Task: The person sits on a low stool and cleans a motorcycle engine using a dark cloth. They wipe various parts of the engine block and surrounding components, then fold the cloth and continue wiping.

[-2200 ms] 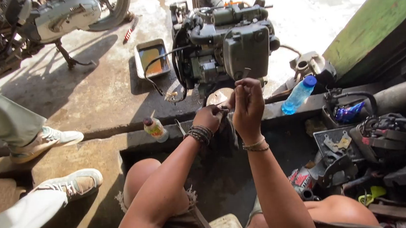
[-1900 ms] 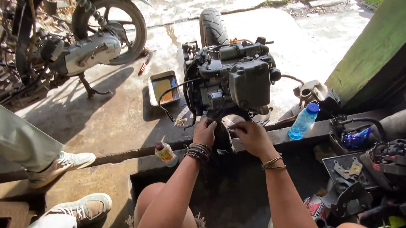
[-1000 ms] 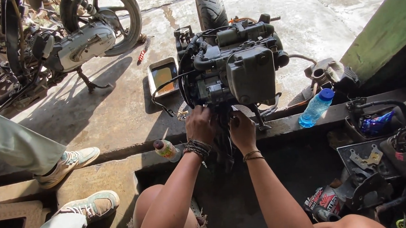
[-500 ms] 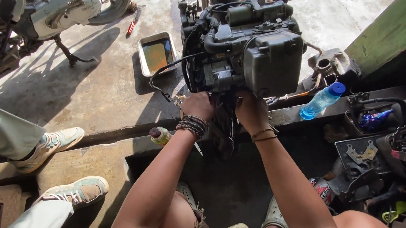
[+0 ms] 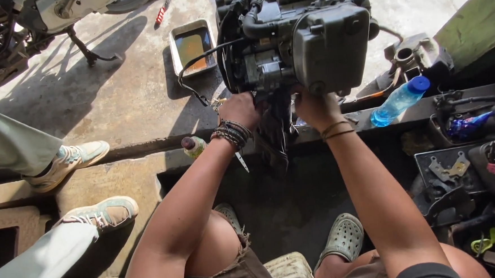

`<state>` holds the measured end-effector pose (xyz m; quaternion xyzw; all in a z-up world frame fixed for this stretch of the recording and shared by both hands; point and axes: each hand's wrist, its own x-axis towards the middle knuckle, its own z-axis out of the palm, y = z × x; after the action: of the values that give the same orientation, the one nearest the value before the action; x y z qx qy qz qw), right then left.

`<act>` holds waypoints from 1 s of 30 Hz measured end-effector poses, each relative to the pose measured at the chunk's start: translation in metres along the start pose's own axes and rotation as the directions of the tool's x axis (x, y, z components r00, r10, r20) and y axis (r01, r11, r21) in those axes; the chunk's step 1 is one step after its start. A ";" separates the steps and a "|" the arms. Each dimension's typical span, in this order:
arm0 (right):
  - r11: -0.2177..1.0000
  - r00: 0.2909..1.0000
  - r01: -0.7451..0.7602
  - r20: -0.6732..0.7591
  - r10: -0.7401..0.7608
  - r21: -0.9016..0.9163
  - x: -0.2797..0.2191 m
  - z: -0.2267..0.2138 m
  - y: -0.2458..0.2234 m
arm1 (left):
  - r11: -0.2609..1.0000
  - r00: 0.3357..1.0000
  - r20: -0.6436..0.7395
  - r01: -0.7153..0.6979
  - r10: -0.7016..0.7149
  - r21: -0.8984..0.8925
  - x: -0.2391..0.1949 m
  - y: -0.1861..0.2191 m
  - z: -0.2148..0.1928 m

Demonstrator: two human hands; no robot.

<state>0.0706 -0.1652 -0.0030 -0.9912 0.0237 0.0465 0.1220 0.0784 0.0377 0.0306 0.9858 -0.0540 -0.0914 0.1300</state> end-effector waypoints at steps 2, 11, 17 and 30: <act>0.999 0.999 -0.009 -0.048 0.011 0.049 0.004 0.020 0.006 | 1.000 1.000 -0.010 0.010 -0.010 0.008 -0.010 0.005 -0.007; 0.833 0.973 0.080 -0.225 0.054 0.547 -0.018 0.051 0.017 | 1.000 1.000 0.017 0.021 -0.021 -0.005 0.002 -0.001 -0.005; 0.840 0.905 0.245 -0.425 -0.020 0.484 -0.010 0.047 0.017 | 1.000 1.000 -0.020 0.007 -0.007 0.020 0.005 -0.005 0.011; 0.977 0.939 0.144 -0.332 -0.086 0.156 0.007 0.031 -0.003 | 0.997 0.997 -0.071 0.033 -0.028 0.069 0.008 -0.004 0.021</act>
<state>0.0750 -0.1550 -0.0326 -0.9701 -0.0107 -0.1263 0.2072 0.0828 0.0359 0.0086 0.9931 -0.0376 -0.0571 0.0957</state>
